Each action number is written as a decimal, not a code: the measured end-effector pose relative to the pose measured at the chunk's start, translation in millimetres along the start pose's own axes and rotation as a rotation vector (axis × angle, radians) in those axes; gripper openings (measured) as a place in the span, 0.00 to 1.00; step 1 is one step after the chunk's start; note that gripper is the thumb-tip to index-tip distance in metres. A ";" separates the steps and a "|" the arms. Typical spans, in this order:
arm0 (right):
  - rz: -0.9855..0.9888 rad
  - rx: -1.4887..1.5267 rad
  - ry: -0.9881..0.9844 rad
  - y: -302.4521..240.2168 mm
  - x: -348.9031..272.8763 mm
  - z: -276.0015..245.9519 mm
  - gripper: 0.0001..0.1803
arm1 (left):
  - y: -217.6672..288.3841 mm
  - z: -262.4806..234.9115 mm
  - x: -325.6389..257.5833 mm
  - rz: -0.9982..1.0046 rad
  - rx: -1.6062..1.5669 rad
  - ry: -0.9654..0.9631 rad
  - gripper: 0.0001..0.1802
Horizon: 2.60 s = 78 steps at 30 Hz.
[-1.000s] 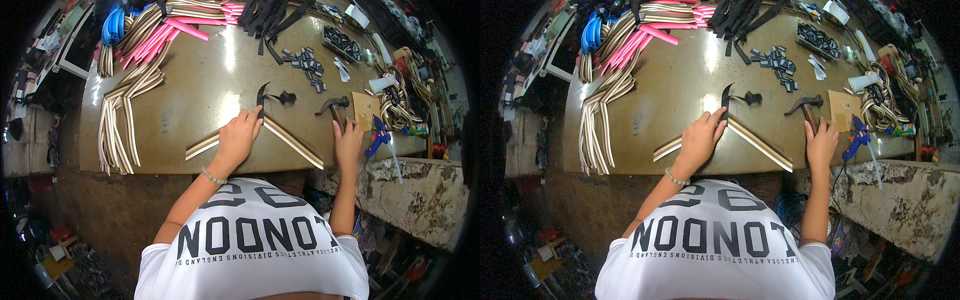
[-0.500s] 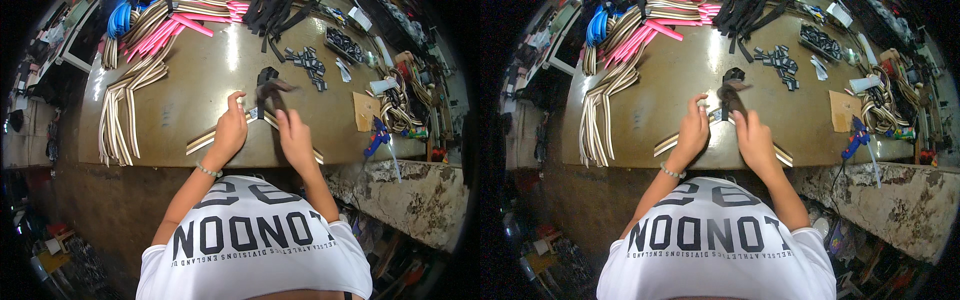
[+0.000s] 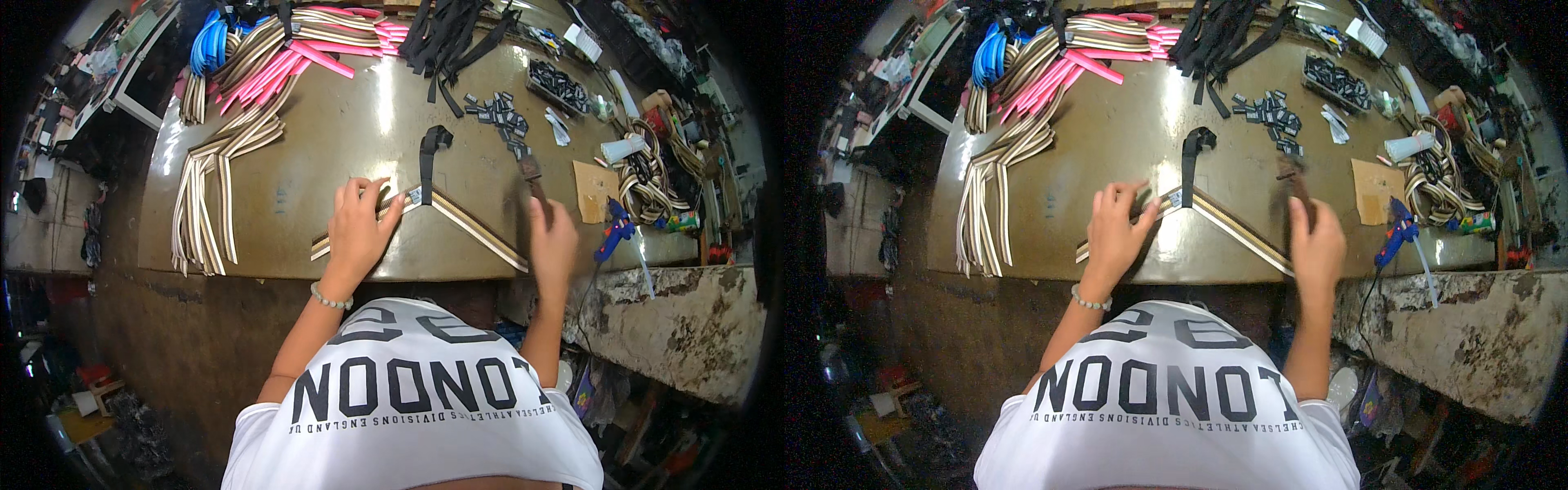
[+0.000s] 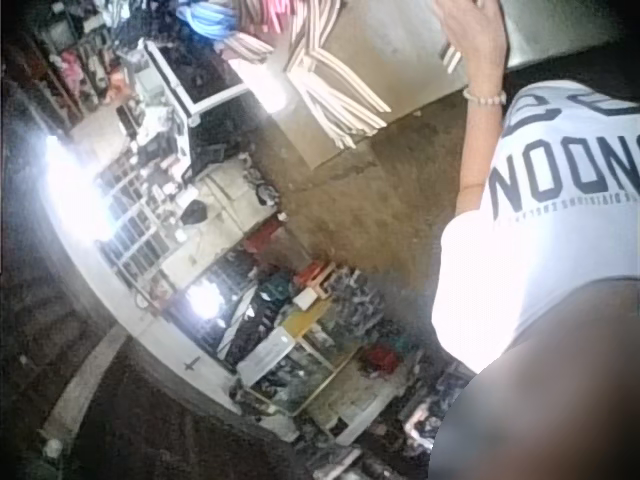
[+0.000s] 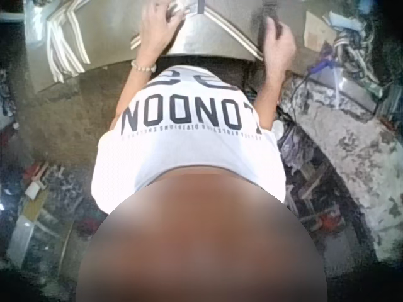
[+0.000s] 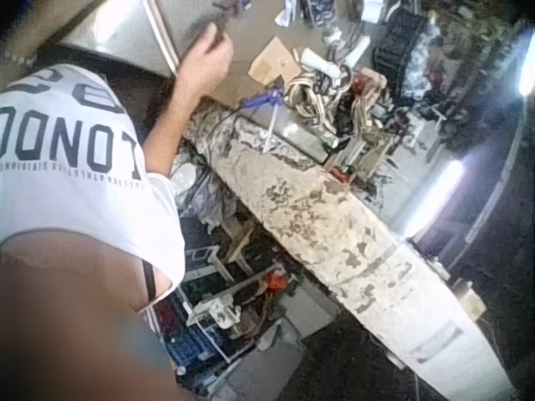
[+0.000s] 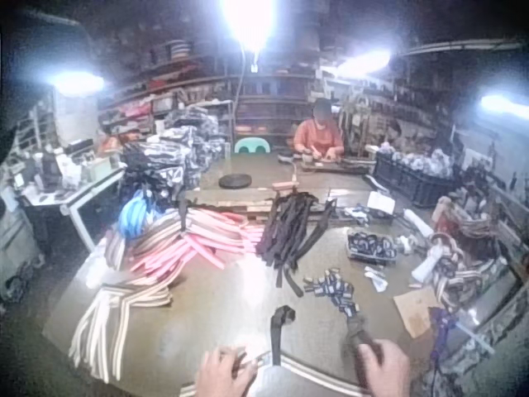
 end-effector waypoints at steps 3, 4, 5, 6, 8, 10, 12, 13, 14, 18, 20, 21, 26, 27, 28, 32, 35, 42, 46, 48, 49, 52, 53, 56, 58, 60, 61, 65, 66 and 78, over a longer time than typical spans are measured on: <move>0.078 -0.344 0.085 37.8 11.4 -15.6 0.23 | 4.1 7.2 0.0 0.079 0.021 -0.059 0.11; 0.038 -0.387 0.092 44.4 13.4 -13.1 0.22 | 9.2 9.4 3.6 0.133 -0.045 -0.067 0.10; -0.007 -0.446 0.126 49.6 13.5 -12.2 0.22 | 10.6 20.2 7.8 0.141 -0.096 -0.159 0.09; 0.027 -0.525 0.133 62.7 14.1 -9.9 0.21 | 11.7 28.0 12.8 0.135 -0.134 -0.217 0.08; -0.029 -0.493 0.153 74.6 12.3 -6.1 0.21 | 21.8 34.9 22.6 0.202 -0.179 -0.272 0.09; -0.022 -0.479 0.166 84.9 9.7 -5.6 0.20 | 34.1 35.5 25.2 0.293 -0.170 -0.307 0.12; -0.005 -0.457 0.157 87.0 8.6 -4.7 0.20 | 41.0 28.8 22.5 0.335 -0.138 -0.288 0.14; -0.019 -0.475 0.190 80.8 7.7 -8.6 0.20 | 46.3 26.4 19.7 0.374 -0.133 -0.290 0.15; -0.008 -0.446 0.184 76.9 10.0 -9.1 0.19 | 43.8 30.8 17.2 0.320 -0.185 -0.368 0.16; 0.214 -0.254 -0.094 76.1 34.4 -5.8 0.25 | 38.8 43.7 18.4 0.142 -0.343 -0.607 0.13; 0.051 -0.099 0.027 55.6 74.6 -38.8 0.24 | 35.8 41.8 28.9 0.061 -0.413 -0.728 0.10; 0.018 -0.087 0.141 56.9 102.5 -59.8 0.22 | 36.5 32.2 43.2 0.065 -0.488 -0.714 0.10; -0.149 -0.345 0.370 138.6 296.7 -93.3 0.17 | 6.7 -33.7 154.5 0.130 -0.410 -0.510 0.12; -0.088 -0.403 0.317 175.5 334.9 -80.3 0.17 | -3.6 -53.4 180.6 0.133 -0.393 -0.388 0.13; -0.090 -0.468 0.233 208.7 364.9 -63.1 0.18 | -27.2 -68.9 203.8 0.015 -0.396 -0.344 0.13; 0.093 -0.687 0.010 332.2 444.4 -21.9 0.25 | -97.3 -135.4 304.1 0.071 -0.299 0.049 0.15; 0.209 -0.734 -0.098 376.6 464.6 -14.2 0.34 | -178.8 -134.3 354.7 -0.028 0.062 0.120 0.18; 0.222 -0.613 -0.048 361.0 466.4 -45.2 0.26 | -240.9 -128.6 310.3 -0.033 0.278 0.399 0.17; 0.115 -0.537 -0.039 338.1 459.3 -53.2 0.25 | -230.2 -159.0 230.1 -0.233 -0.083 0.317 0.14; 0.146 -0.536 -0.072 333.4 452.0 -50.7 0.27 | -216.4 -186.5 179.7 -0.278 -0.093 0.364 0.14; 0.093 -0.501 -0.020 321.2 449.1 -53.5 0.27 | -213.7 -197.9 152.2 -0.332 -0.122 0.405 0.14; 0.115 -0.445 0.117 297.5 431.2 -62.9 0.28 | -198.1 -221.9 74.3 -0.352 -0.158 0.556 0.13; 0.078 -0.464 0.101 285.5 424.3 -59.4 0.28 | -203.4 -219.1 45.3 -0.468 -0.168 0.576 0.13; 0.072 -0.549 0.135 255.5 404.4 -62.0 0.29 | -206.8 -195.0 -22.6 -0.615 -0.220 0.573 0.13; 0.160 -0.527 0.093 250.5 388.5 -60.9 0.29 | -214.8 -177.4 -52.1 -0.712 -0.249 0.535 0.13; 0.213 -0.487 0.117 246.6 373.7 -64.8 0.29 | -219.8 -172.0 -68.1 -0.725 -0.267 0.531 0.14; 0.230 -0.479 0.129 248.0 366.9 -67.1 0.28 | -219.8 -174.2 -72.5 -0.700 -0.270 0.543 0.14; 0.372 -0.406 0.194 289.6 360.2 -81.4 0.31 | -218.9 -191.5 -79.0 -0.641 -0.253 0.573 0.13; 0.343 -0.432 0.184 300.3 365.0 -83.2 0.33 | -220.5 -190.6 -79.8 -0.651 -0.345 0.577 0.13; -0.127 0.097 -0.454 17.2 153.8 61.9 0.19 | -71.8 -45.8 -51.7 -0.484 -0.613 -0.122 0.14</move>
Point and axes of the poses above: each hand's wrist, its own x-axis towards the middle knuckle, its own z-axis out of the palm, y = z × x, the point moved 10 cm from there along x, towards the middle knuckle, and after that the axes turned 11 degrees about x, right-handed, at the moved point
